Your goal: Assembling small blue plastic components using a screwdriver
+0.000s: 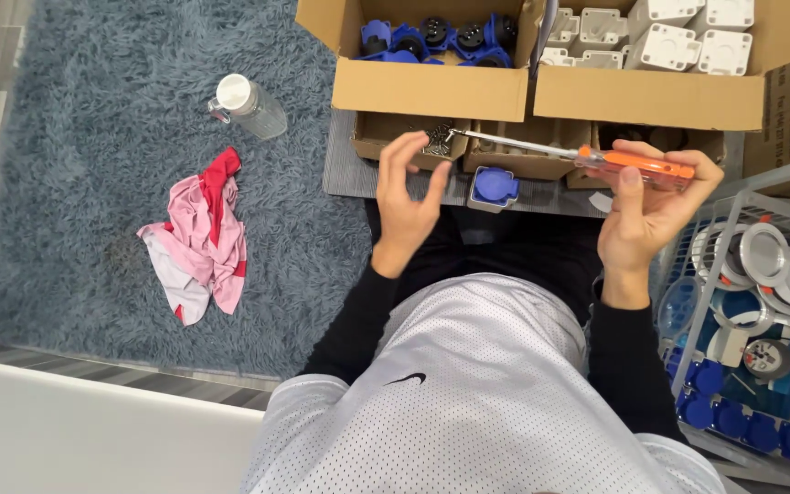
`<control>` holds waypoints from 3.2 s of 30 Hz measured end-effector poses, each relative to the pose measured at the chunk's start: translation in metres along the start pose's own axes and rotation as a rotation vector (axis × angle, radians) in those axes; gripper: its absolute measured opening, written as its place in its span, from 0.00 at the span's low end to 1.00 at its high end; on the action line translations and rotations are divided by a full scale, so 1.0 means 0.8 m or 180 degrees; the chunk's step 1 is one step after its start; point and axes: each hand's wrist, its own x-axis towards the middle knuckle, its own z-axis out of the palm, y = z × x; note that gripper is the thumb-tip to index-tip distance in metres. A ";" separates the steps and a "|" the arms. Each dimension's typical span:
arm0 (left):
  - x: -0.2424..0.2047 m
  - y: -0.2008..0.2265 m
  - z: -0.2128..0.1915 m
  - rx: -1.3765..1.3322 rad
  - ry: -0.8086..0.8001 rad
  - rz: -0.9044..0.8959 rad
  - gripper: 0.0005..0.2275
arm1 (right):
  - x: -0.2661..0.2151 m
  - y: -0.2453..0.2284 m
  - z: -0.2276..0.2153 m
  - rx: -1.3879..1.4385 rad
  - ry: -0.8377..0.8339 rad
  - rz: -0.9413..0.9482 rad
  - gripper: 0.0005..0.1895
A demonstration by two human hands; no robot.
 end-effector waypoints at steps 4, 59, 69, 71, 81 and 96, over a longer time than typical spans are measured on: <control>0.019 -0.001 -0.008 -0.0002 -0.0347 -0.0078 0.17 | -0.003 0.000 0.000 0.0088 0.0007 0.0062 0.18; 0.013 0.057 -0.006 -0.1217 -0.1402 -0.0052 0.05 | 0.010 -0.042 -0.090 -0.0058 -0.0293 0.0058 0.40; -0.005 0.025 0.027 -0.0782 -0.1625 0.0528 0.14 | 0.022 -0.063 -0.072 -0.0340 -0.0601 -0.0342 0.37; -0.016 0.013 0.034 -0.0393 -0.1776 0.0679 0.21 | 0.017 -0.060 -0.081 -0.0303 -0.0876 -0.0452 0.38; -0.031 -0.007 0.052 0.0037 -0.1922 0.0657 0.25 | 0.037 -0.071 -0.048 -0.0570 -0.1327 -0.0761 0.30; -0.057 -0.030 0.082 -0.0315 -0.1207 0.0927 0.19 | 0.054 -0.088 -0.013 -0.1143 -0.1786 -0.0886 0.31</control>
